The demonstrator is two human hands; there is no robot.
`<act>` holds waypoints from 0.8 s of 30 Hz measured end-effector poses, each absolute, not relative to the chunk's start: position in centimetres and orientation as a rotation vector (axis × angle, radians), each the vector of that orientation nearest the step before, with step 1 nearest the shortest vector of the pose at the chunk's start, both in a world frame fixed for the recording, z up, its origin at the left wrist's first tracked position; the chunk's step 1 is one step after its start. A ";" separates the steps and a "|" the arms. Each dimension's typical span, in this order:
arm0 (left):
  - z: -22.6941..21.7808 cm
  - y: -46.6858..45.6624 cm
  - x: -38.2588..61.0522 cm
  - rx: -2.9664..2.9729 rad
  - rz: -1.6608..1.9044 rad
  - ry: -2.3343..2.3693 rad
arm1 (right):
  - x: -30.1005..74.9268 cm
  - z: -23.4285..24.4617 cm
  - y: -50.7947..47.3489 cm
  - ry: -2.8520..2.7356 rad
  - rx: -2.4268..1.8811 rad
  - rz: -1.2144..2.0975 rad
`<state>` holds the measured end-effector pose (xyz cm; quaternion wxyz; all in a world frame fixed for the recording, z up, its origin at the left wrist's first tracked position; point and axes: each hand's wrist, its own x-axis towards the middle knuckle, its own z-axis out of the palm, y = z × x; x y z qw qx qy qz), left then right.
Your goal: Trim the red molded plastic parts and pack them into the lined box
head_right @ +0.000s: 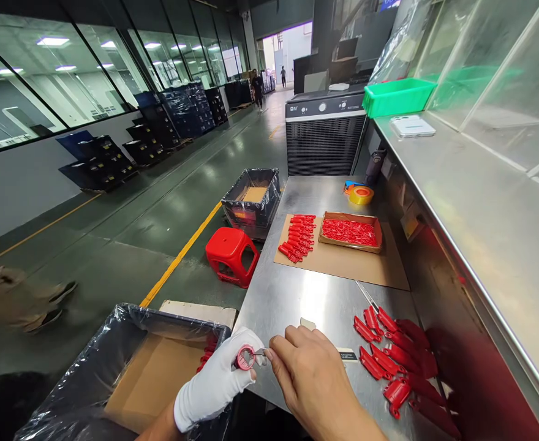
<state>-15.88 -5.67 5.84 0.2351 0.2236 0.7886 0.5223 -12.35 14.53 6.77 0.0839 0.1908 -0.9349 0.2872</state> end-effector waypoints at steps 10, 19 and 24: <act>4.8 -5.6 -15.9 0.599 1.500 2.242 | -12.3 6.3 14.4 -2.794 0.563 0.863; 4.9 -5.2 -16.0 0.593 1.549 2.321 | -12.3 6.3 14.2 -2.796 0.544 0.874; 4.5 -5.1 -16.0 0.621 1.556 2.382 | -12.3 6.0 14.0 -2.808 0.519 0.895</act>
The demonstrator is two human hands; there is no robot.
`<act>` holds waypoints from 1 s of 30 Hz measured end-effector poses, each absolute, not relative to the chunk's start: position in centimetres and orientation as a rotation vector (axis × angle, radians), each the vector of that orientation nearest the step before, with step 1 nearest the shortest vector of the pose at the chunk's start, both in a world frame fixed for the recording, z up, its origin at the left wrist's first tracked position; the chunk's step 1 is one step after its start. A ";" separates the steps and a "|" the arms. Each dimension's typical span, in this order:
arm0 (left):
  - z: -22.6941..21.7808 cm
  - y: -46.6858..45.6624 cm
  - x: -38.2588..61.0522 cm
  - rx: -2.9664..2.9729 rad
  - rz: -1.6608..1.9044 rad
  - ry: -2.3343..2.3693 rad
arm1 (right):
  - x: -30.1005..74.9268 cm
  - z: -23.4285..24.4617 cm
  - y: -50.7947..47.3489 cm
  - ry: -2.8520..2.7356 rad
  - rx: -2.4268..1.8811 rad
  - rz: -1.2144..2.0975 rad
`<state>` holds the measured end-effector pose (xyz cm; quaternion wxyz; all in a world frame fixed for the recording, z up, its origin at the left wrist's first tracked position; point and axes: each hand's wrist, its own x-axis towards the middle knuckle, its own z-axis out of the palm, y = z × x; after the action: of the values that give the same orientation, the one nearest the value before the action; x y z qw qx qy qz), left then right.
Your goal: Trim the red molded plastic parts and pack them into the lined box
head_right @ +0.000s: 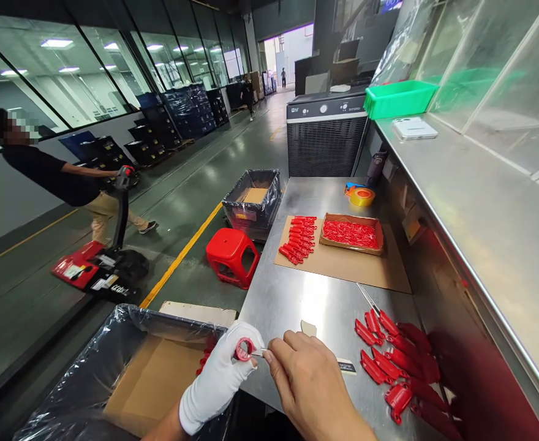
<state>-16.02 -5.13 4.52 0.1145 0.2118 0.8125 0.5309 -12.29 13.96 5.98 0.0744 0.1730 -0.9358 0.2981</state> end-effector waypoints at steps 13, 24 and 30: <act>4.5 -5.1 -16.2 0.533 1.635 2.335 | -12.6 6.6 14.1 -2.628 0.473 1.341; 4.0 -4.3 -16.2 0.485 1.641 2.202 | -13.3 5.0 11.7 -2.233 0.376 2.033; 2.5 -4.8 -16.7 -0.024 2.093 1.541 | -14.4 1.8 15.3 -2.503 -0.034 1.840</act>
<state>-16.67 -4.84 2.54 0.2680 -0.0088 0.5713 0.7757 -14.38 15.29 1.77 0.0176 -0.0109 -0.8056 0.5921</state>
